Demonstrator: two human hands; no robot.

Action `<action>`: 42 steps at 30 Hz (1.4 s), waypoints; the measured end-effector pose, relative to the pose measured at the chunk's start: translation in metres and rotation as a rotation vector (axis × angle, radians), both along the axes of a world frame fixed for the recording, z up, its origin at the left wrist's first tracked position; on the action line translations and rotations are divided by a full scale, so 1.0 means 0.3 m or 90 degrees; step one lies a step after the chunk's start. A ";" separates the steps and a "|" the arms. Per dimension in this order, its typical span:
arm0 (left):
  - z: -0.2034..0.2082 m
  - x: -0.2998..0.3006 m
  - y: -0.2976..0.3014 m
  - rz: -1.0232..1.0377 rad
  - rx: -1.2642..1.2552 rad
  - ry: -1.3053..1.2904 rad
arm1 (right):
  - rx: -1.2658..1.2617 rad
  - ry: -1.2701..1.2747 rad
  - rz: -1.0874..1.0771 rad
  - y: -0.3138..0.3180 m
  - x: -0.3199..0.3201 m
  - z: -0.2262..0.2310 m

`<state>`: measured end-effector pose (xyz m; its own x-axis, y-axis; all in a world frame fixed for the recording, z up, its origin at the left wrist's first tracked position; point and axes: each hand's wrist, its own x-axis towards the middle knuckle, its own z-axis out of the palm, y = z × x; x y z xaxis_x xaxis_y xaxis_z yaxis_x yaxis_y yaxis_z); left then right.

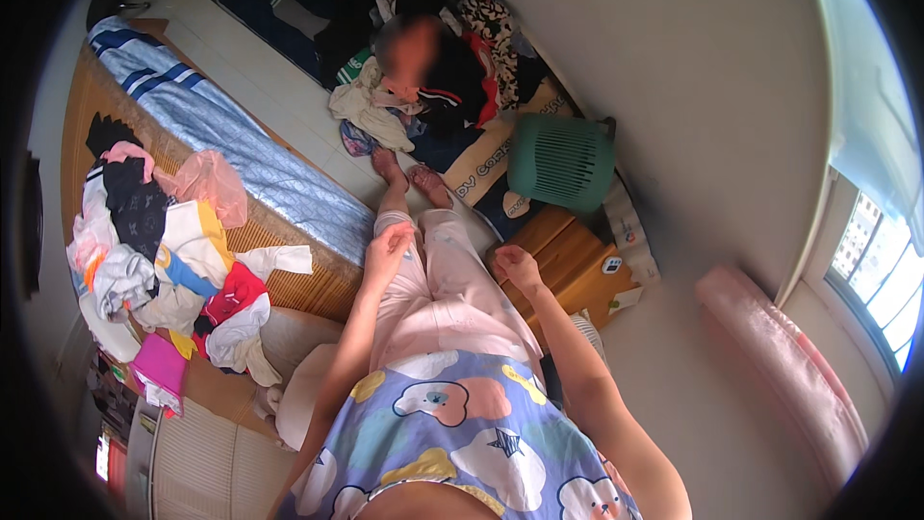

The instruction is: The person organizes a messy bedroom by picking up and folding various items of clothing, including shirts and pants, from a pile on the bed. They also arrange pillows and a cushion on the bed and later place clothes onto hangers.

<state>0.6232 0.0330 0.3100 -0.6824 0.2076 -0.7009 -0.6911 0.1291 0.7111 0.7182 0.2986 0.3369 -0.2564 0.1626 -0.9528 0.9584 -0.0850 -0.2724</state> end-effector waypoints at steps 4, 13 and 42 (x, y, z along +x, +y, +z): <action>-0.094 0.027 0.000 0.016 0.040 -0.065 | -0.041 0.028 -0.017 -0.066 -0.074 -0.014; -0.284 0.049 0.094 -0.002 0.019 -0.120 | -0.026 0.196 0.112 0.005 -0.283 -0.431; -1.053 -0.473 0.534 -0.189 0.116 -0.088 | 0.031 0.098 -0.112 0.333 -0.419 -0.959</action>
